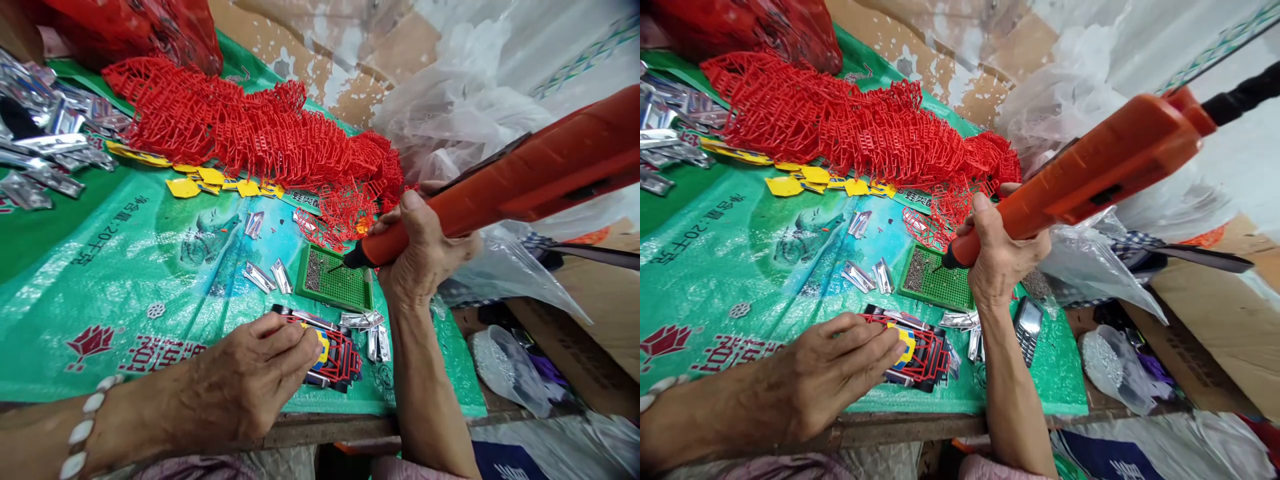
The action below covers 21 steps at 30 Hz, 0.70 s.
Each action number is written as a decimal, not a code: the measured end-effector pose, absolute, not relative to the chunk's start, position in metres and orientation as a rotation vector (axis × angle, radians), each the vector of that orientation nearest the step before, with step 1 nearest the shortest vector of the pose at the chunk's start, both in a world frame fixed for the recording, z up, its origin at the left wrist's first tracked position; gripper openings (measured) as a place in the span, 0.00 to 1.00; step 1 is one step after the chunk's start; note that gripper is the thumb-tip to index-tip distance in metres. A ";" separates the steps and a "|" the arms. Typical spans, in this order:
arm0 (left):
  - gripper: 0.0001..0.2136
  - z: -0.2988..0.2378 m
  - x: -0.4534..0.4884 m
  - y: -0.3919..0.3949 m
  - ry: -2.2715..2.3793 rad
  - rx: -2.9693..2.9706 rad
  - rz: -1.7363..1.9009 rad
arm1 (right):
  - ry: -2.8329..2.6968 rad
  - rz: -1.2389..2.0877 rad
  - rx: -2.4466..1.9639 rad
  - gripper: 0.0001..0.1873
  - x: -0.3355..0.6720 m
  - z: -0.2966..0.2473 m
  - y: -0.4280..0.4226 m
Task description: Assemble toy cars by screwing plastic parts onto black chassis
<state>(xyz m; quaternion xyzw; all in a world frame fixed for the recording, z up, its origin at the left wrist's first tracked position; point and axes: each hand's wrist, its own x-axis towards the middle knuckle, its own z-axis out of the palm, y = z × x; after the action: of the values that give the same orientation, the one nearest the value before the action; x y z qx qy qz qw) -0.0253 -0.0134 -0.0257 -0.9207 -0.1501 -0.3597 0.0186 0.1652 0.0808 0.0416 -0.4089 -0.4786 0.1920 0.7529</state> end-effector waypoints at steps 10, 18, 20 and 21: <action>0.14 -0.038 -0.026 -0.019 -0.332 -2.795 -1.089 | -0.997 0.328 -0.862 0.11 0.155 0.084 0.062; 0.17 -0.032 -0.026 -0.019 -0.294 -2.791 -1.102 | -1.135 0.614 -0.854 0.09 0.138 0.108 0.018; 0.16 -0.031 -0.026 -0.019 -0.276 -2.786 -1.066 | -1.176 0.650 -0.877 0.07 0.134 0.106 0.016; 0.16 -0.031 -0.026 -0.018 -0.261 -2.784 -1.051 | -1.186 0.644 -0.886 0.07 0.131 0.105 0.016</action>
<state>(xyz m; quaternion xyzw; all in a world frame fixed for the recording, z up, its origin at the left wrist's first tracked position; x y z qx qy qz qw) -0.0264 -0.0184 -0.0307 -0.9292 -0.0872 -0.3508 0.0770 0.1312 0.0159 0.1047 -0.3966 -0.5306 0.2883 0.6914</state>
